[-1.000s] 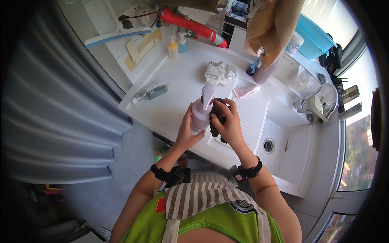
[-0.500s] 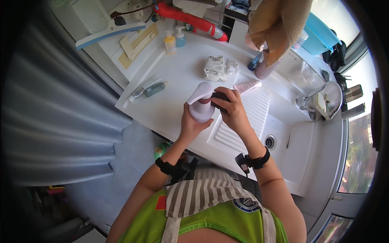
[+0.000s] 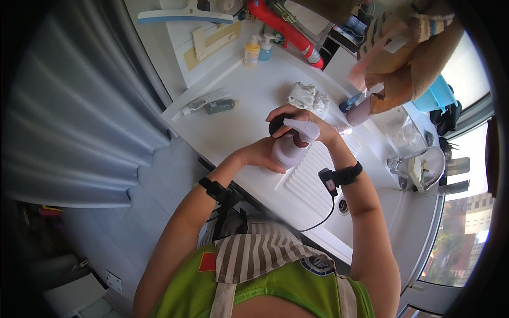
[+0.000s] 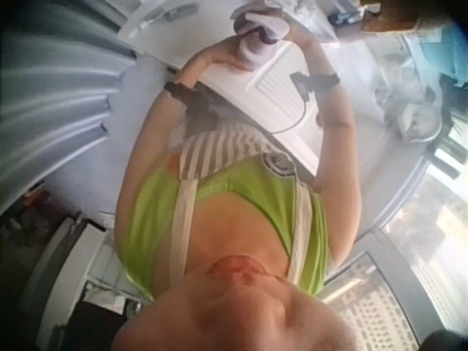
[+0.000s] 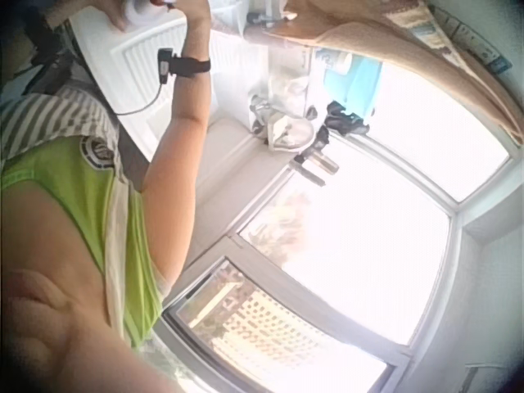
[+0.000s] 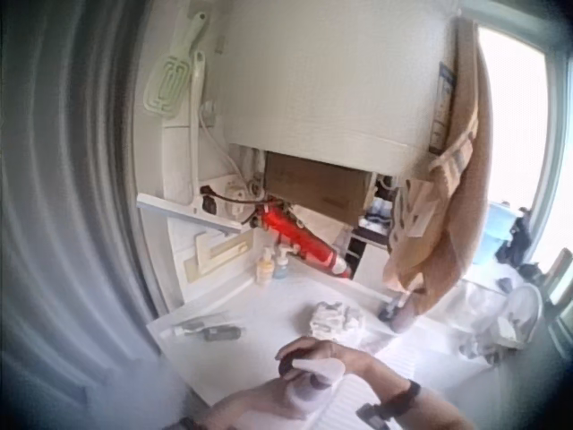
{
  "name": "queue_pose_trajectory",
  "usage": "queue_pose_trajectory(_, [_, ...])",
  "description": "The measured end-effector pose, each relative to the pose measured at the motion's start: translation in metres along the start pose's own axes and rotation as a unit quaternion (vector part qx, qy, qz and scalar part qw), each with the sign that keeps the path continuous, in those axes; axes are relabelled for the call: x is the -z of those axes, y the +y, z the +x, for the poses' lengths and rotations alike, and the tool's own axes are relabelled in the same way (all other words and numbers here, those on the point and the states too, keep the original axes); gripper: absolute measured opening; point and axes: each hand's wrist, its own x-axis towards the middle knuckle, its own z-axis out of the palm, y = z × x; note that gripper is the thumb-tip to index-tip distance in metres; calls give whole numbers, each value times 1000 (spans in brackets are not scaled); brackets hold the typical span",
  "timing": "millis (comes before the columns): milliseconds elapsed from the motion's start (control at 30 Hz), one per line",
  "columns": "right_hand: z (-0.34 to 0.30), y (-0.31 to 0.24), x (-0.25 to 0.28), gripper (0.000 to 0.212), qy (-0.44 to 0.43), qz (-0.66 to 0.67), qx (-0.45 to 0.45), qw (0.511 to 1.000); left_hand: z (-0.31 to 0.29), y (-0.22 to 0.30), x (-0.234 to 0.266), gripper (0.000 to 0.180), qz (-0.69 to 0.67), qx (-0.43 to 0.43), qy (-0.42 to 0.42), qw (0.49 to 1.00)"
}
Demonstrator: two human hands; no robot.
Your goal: The person wipes several bottles and tubes on the sink counter with a dark cloth, then wipes the sink basin and faucet. The person rinses the cloth under running water and continues wiping the sink surfaces.
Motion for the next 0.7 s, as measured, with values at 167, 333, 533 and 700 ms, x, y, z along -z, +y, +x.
queue_pose_trajectory(167, [-4, -8, -1, 31, 38, 98, -64, 992, 3, -5, 1, 75, -37, -19, -7, 999])
queue_pose_trajectory(333, [3, -11, 4, 27, -45, 88, -65, 993, 5, -10, 0, 74, -25, -29, -31, 999])
queue_pose_trajectory(533, [3, -15, 9, 23, -95, -55, -41, 993, 4, -11, 0, 74, -12, 4, -6, 1000])
queue_pose_trajectory(700, [-19, -24, -9, 22, 37, -170, -62, 983, 5, -8, -7, 77, 6, -74, 23, 997])
